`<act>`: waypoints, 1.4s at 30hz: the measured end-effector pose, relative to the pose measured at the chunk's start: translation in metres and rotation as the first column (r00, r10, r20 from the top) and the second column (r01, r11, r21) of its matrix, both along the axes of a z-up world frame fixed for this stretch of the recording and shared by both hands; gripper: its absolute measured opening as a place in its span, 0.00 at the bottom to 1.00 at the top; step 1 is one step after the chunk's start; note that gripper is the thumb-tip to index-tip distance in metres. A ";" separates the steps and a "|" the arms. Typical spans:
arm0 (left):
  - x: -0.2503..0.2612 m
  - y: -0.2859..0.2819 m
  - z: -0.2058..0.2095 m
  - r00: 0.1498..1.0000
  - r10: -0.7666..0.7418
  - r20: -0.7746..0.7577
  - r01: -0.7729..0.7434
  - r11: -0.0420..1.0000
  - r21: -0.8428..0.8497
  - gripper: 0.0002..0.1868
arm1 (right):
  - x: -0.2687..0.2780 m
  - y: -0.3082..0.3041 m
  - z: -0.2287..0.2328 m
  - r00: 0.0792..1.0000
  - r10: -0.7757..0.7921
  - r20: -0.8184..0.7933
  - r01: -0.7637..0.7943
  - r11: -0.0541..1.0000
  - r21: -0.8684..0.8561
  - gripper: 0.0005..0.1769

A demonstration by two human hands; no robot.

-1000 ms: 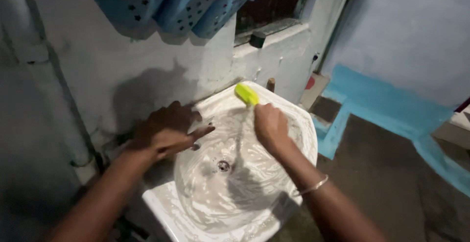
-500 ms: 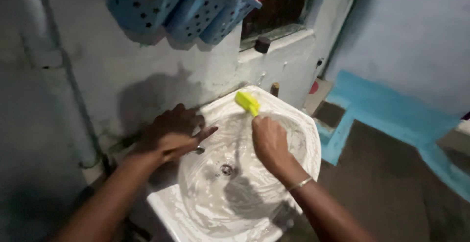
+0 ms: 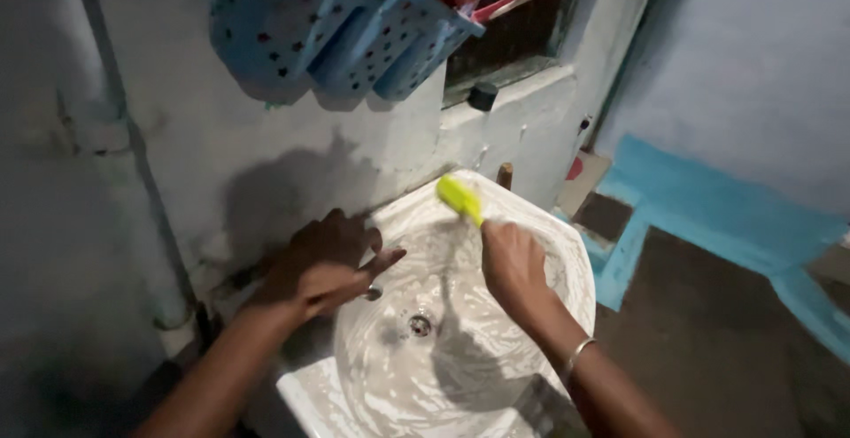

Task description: The person uses a yellow brush to scrub the inside of a white bathroom sink, the faucet, and the drainpipe underneath. They repeatedly scrub the basin and the plumbing while a dog lies on the floor nearby.

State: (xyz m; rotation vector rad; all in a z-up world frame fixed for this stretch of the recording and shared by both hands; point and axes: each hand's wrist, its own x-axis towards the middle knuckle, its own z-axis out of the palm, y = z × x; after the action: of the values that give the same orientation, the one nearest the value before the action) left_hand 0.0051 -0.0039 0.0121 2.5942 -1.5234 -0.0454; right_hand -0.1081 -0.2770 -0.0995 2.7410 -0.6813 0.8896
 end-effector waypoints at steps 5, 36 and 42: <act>-0.007 0.008 0.003 0.998 0.043 0.038 -0.044 0.999 0.014 0.34 | -0.006 -0.013 0.010 0.990 -0.126 -0.056 0.127 0.992 0.006 0.10; -0.001 0.007 -0.016 0.999 0.047 0.003 -0.046 0.980 -0.194 0.38 | -0.042 0.125 0.044 0.993 -0.104 -0.058 0.118 0.913 0.391 0.16; 0.012 0.004 -0.031 0.997 -0.061 0.045 0.075 0.798 -0.598 0.33 | -0.044 0.149 0.026 0.999 0.048 -0.006 -0.044 0.937 0.347 0.17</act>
State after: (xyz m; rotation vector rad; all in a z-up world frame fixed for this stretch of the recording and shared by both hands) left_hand 0.0171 0.0004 -0.0191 2.0332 -1.3489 0.4005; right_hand -0.1522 -0.1276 -0.0736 3.0802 -0.8473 0.8268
